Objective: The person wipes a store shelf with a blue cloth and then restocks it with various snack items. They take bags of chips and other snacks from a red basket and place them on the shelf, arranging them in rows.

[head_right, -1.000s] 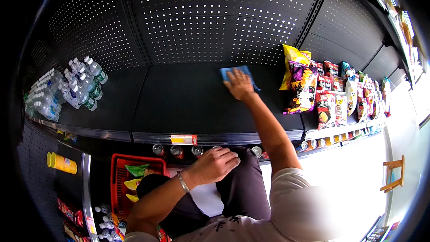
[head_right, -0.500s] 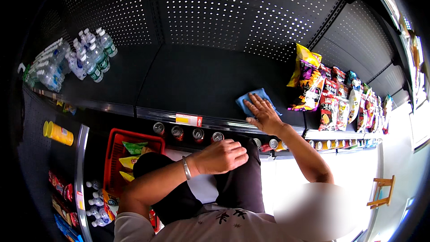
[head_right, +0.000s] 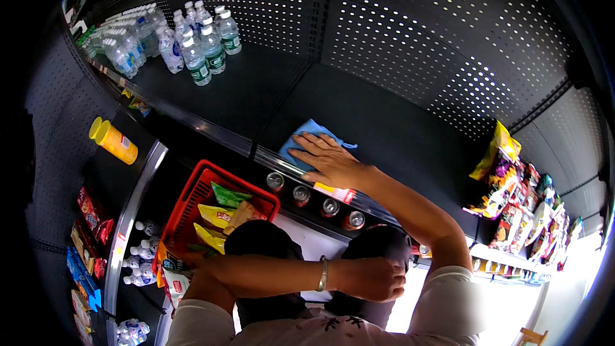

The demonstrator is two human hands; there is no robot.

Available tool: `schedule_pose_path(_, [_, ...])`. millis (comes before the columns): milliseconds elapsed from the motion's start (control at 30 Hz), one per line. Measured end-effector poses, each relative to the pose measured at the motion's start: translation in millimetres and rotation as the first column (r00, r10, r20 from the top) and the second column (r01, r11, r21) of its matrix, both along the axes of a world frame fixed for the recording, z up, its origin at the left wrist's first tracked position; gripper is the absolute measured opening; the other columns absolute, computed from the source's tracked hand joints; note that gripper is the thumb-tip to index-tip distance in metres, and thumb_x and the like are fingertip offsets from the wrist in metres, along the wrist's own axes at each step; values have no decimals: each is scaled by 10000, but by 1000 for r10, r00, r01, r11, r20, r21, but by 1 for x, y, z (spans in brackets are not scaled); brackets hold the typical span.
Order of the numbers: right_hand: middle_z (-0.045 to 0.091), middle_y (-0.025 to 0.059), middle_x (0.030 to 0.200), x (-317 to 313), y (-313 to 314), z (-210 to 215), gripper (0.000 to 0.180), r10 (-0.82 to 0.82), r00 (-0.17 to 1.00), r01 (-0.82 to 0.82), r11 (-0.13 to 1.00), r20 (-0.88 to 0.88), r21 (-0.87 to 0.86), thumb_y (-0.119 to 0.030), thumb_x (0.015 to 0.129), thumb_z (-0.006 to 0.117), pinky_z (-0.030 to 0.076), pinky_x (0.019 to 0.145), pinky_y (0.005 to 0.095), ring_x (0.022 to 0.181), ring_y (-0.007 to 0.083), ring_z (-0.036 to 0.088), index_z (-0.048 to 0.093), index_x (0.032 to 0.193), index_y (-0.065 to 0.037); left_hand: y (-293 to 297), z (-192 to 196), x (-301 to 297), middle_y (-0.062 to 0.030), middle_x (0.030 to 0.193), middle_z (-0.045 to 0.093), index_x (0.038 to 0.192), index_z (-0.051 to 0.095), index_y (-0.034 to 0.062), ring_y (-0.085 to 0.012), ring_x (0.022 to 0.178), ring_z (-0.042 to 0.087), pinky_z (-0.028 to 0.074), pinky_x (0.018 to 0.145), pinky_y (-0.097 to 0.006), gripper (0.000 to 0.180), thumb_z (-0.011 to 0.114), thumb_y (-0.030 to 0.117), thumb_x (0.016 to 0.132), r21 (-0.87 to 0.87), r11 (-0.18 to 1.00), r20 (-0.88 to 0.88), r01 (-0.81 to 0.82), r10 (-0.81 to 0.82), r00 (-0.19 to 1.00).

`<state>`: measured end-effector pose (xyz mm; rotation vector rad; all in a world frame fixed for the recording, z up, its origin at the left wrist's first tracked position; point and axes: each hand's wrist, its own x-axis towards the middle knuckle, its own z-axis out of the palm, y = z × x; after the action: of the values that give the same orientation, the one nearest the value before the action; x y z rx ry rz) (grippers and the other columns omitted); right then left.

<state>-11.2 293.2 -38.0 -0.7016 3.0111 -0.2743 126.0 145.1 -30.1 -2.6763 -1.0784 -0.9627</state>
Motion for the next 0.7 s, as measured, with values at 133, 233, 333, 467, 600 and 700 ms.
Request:
schedule_pose_path(133, [226,166,1605,-77,-29,-15,640,98,987,-105,993,-126,-54,-535,1029,329,86,1223,478,1505,314,154,347,1516,-120,7,2,-6,-87,854,681,833,655,21,-238,886,669,526,722,-344,118,622,128,798,-168,986,-4,2,-3,1000])
schedule_pose_path(233, [272,164,1588,-128,-43,-21,637,92,979,-109,990,-183,-86,-546,1030,316,117,1214,487,1490,327,199,377,1504,-125,8,-13,-3,-103,1043,700,993,681,40,-255,1017,673,543,832,-359,197,625,104,815,-177,983,184,47,-13,983])
schedule_pose_path(333, [282,156,1588,-172,-38,-24,626,-36,987,33,999,-157,-22,-536,1028,333,160,1201,502,1486,340,212,362,1515,-144,7,-7,-13,-127,1225,642,1161,640,50,-280,1131,637,508,990,-365,327,614,107,841,16,999,462,45,-47,886])
schedule_pose_path(467, [285,141,1594,-210,8,-28,676,-341,918,357,933,-202,46,-598,1006,310,176,1199,505,1486,327,223,348,1525,-167,5,1,-22,-123,1197,654,1149,644,45,-276,1111,644,514,972,-366,318,614,110,840,-49,992,562,112,-66,825])
schedule_pose_path(600, [268,124,1603,-204,71,-28,678,-546,815,564,824,-195,51,-605,1003,314,186,1197,503,1490,316,217,344,1527,-177,6,-6,-23,-119,1168,666,1137,648,40,-272,1091,652,521,954,-367,309,614,113,839,-100,987,563,126,-48,825])
schedule_pose_path(700, [265,119,1604,-172,105,-23,662,-606,774,620,785,-183,23,-597,1007,314,193,1196,498,1489,317,217,353,1522,-183,6,-9,-18,-115,1146,675,1129,651,36,-269,1076,658,526,941,-367,303,614,114,838,-119,989,475,85,-18,880])
